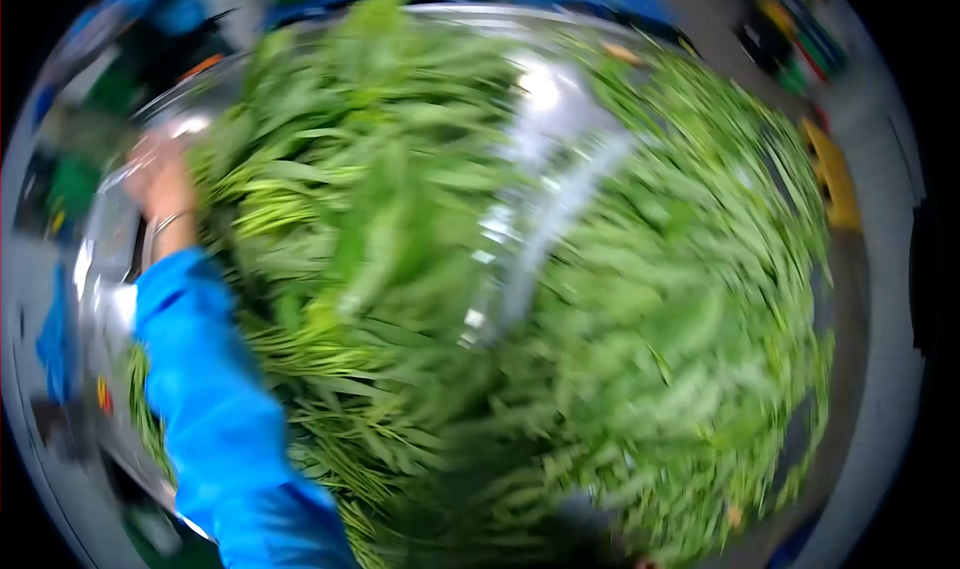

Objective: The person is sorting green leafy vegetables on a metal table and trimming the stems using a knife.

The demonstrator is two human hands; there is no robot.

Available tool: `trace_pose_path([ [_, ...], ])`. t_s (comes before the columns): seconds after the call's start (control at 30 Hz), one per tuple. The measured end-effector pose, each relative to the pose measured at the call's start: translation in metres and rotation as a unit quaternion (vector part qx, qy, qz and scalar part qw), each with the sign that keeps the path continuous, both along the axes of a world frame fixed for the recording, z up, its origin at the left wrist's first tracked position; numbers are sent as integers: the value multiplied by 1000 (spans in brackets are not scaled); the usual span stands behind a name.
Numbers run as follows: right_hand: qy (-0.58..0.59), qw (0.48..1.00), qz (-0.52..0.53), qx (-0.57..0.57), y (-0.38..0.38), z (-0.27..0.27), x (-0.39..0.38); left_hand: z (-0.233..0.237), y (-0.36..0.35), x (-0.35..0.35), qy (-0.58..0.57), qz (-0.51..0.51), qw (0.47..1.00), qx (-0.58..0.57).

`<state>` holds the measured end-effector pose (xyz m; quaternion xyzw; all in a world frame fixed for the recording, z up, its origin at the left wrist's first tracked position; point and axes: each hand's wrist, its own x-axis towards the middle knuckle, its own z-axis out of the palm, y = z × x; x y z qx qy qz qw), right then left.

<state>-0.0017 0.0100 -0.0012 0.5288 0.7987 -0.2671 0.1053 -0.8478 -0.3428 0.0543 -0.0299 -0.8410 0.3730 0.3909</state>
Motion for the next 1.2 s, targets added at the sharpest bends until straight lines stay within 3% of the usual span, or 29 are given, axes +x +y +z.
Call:
trace_pose_path([
  [0.07, 48, 999, -20, 15, -9, 9, -6, 21, -2, 9, -35, -155, 987, -34],
  [0.1, 65, 997, -42, 24, -10, 15, -10, 40, 22, 33, -72, -156, 985, -6],
  [0.13, 75, 993, -91, -22, -6, 24, -13, 41, 32, 39, -58, -229, 970, 56],
  [0.17, 112, 989, -77, 66, -4, 15, -7, 44, 42, 46, -46, -307, 944, 112],
  [0.2, 135, 984, -68, 89, 7, 4, 12, 50, 56, 64, -69, -384, 908, 155],
  [0.27, 202, 965, -145, 77, 38, -5, 30, 71, 116, 146, -158, -516, 821, 187],
  [0.33, 236, 951, -139, 141, 71, 26, 6, 78, 172, 249, -245, -616, 721, 203],
  [0.4, 199, 952, -135, 187, 108, 32, 26, 71, 210, 373, -431, -580, 618, 311],
  [0.47, 116, 966, -37, 227, 144, 15, 63, 49, 227, 460, -578, -584, 521, 232],
  [0.5, 61, 964, 15, 258, 159, 9, 75, 39, 234, 503, -672, -513, 476, 240],
  [0.53, 20, 965, 45, 256, 172, 4, 83, 23, 240, 541, -694, -494, 469, 234],
  [0.6, -40, 969, 81, 232, 194, -11, 94, -13, 259, 596, -685, -437, 522, 257],
  [0.7, 48, 983, 95, 153, 217, 5, 99, -87, 306, 656, -619, -418, 540, 388],
  [0.73, 132, 969, 49, 205, 226, -12, 116, -85, 333, 685, -598, -413, 557, 402],
  [0.77, 143, 960, 31, 240, 232, -9, 124, -121, 365, 711, -559, -460, 531, 440],
  [0.83, 192, 958, -149, 153, 233, -2, 135, -104, 435, 750, -625, -473, 487, 386],
  [0.87, 274, 928, -246, 52, 240, -12, 147, -81, 465, 761, -707, -437, 426, 359],
  [0.9, 340, 888, -310, -5, 239, -4, 149, -94, 490, 777, -682, -481, 426, 348],
  [0.97, 459, 770, -426, -122, 224, 25, 137, -78, 505, 787, -707, -541, 353, 288],
  [1.03, 517, 722, -424, -179, 205, 31, 141, -39, 476, 780, -646, -605, 379, 269],
  [1.07, 524, 721, -404, -204, 193, 30, 143, -25, 453, 773, -670, -578, 347, 310],
  [1.1, 576, 668, -380, -279, 181, 26, 146, -22, 419, 772, -665, -553, 385, 323],
  [1.13, 547, 664, -371, -350, 170, 17, 155, -27, 384, 768, -666, -527, 417, 325],
  [1.17, 509, 662, -376, -402, 154, 19, 148, -18, 348, 770, -669, -458, 525, 259],
  [1.2, 494, 599, -385, -498, 138, 4, 154, -19, 313, 774, -663, -392, 583, 258],
])
